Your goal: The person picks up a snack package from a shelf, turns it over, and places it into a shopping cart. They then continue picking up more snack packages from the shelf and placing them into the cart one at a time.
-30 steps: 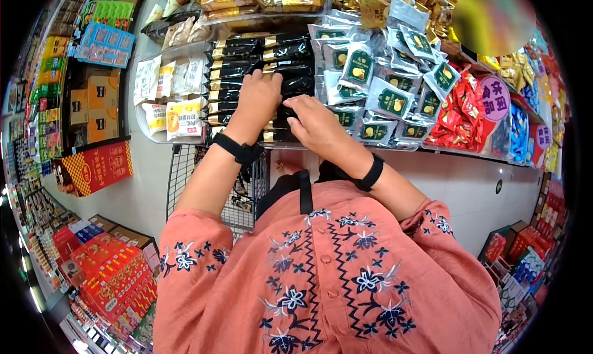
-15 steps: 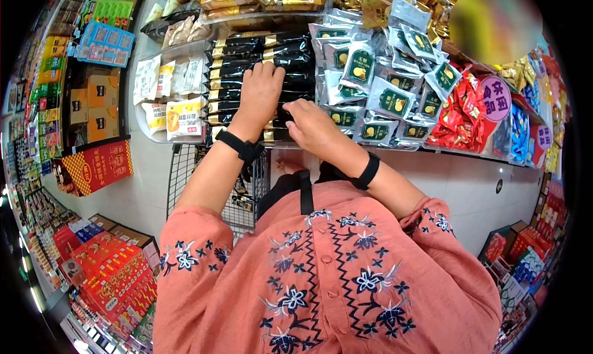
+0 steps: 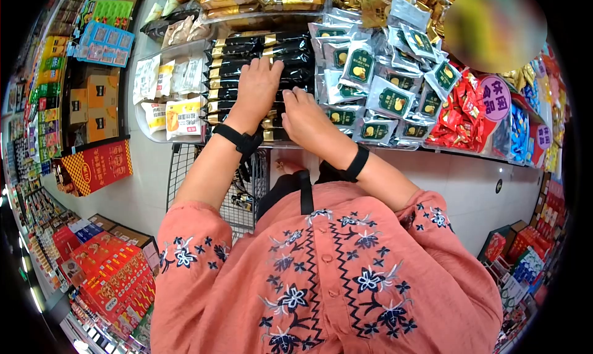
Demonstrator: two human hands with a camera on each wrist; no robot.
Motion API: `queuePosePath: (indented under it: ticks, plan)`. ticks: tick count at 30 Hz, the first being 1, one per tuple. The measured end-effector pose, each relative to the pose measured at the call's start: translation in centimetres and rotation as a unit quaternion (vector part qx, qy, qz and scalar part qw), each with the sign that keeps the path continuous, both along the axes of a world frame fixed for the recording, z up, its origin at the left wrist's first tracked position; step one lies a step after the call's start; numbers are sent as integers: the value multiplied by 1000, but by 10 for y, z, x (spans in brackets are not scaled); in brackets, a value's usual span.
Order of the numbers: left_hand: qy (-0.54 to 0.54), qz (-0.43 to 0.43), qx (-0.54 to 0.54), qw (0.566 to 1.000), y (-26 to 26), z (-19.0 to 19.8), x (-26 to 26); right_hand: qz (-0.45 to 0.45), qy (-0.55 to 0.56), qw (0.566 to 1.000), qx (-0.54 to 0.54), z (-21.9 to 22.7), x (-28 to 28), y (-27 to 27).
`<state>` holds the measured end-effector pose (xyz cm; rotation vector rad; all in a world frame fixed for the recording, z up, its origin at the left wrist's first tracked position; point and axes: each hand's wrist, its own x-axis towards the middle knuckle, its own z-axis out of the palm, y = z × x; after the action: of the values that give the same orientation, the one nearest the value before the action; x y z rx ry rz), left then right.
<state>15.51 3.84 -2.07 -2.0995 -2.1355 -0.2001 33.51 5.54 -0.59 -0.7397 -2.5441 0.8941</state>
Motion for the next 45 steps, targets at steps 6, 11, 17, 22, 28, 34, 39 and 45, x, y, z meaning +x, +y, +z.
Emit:
queuePosePath:
  ticks: [6,11,17,22,28,34,39,45]
  plan:
    - [-10,8,-5,1000,3,0,2,-32,-26,998,55,-14,-17,8]
    - [-66,1,2,998,-3,5,3,-37,-44,998,3,-19,-22,9]
    - [-68,-60,58,994,-5,5,0,-43,-49,998,19,-26,-25,10]
    - [-49,-103,43,993,2,1,-10,-23,-45,999,8,-17,-28,16]
    - [-24,-112,-11,993,6,-4,-11,-7,-89,995,-47,-20,-23,14]
    - [-40,-73,39,996,-7,-7,5,11,-74,997,-28,-24,-20,14]
    - [-70,-98,37,992,-12,-9,5,40,-92,995,-19,-16,-19,12]
    - [-67,-94,40,992,-5,-14,2,43,-91,995,-26,-20,-18,10]
